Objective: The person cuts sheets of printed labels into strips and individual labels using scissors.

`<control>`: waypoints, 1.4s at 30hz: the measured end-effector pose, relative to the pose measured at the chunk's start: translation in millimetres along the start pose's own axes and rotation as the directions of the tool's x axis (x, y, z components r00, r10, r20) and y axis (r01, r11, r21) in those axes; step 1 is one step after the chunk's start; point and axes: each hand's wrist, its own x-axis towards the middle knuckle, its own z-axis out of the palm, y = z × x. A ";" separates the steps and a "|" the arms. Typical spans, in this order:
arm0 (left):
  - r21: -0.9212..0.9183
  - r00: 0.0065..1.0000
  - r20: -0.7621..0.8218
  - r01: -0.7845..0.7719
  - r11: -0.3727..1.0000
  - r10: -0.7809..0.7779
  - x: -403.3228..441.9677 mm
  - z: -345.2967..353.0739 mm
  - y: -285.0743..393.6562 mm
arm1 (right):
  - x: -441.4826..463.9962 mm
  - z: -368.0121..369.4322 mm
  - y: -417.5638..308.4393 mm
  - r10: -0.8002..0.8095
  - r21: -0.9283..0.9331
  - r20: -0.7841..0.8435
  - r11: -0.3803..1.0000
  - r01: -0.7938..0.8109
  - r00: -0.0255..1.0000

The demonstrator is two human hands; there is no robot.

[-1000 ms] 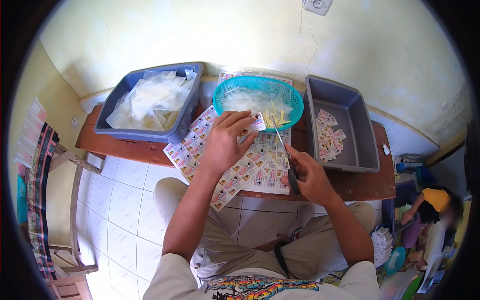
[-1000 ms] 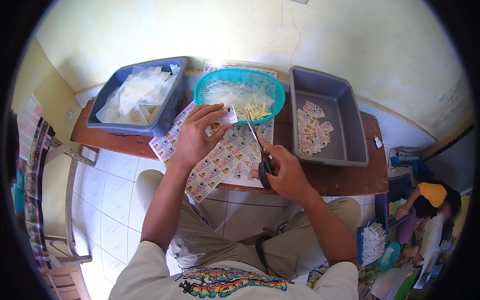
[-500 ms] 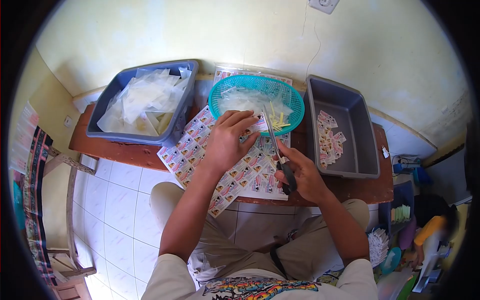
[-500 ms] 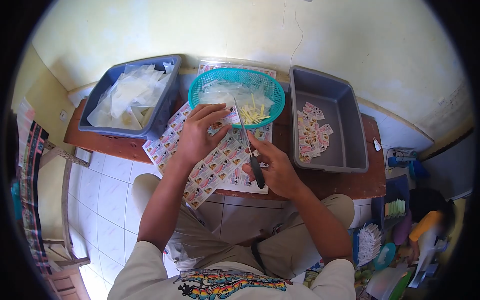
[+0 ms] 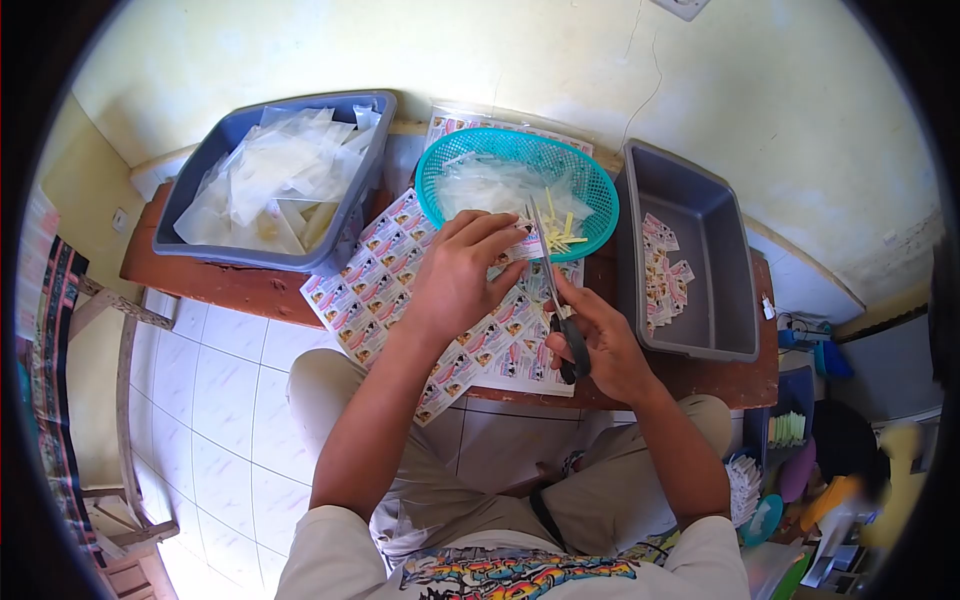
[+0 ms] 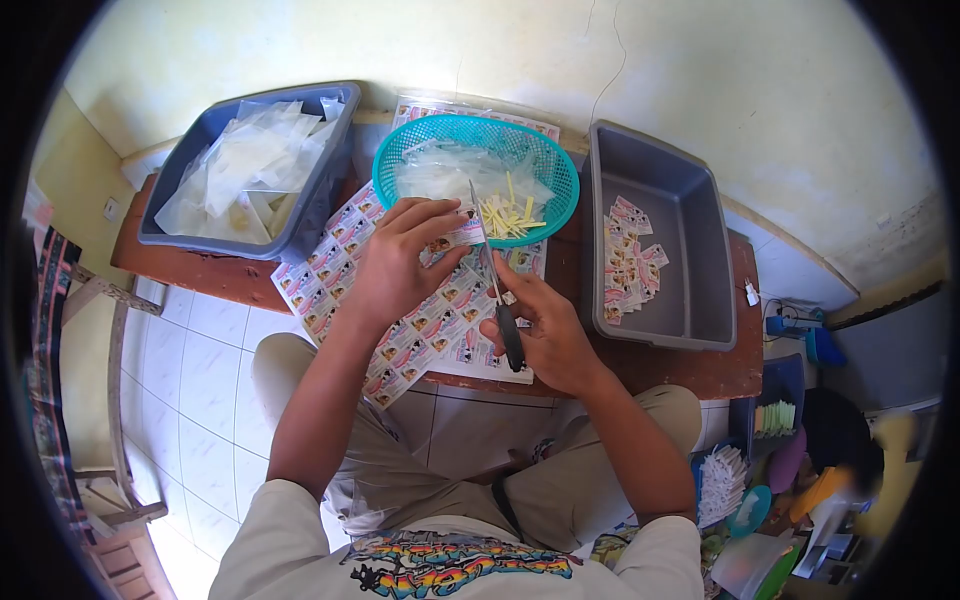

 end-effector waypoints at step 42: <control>0.017 1.000 -0.006 -0.003 1.000 0.003 -6.3 -3.7 1.3 | -7.3 2.7 1.5 0.020 -0.019 0.012 1.000 -0.020 1.000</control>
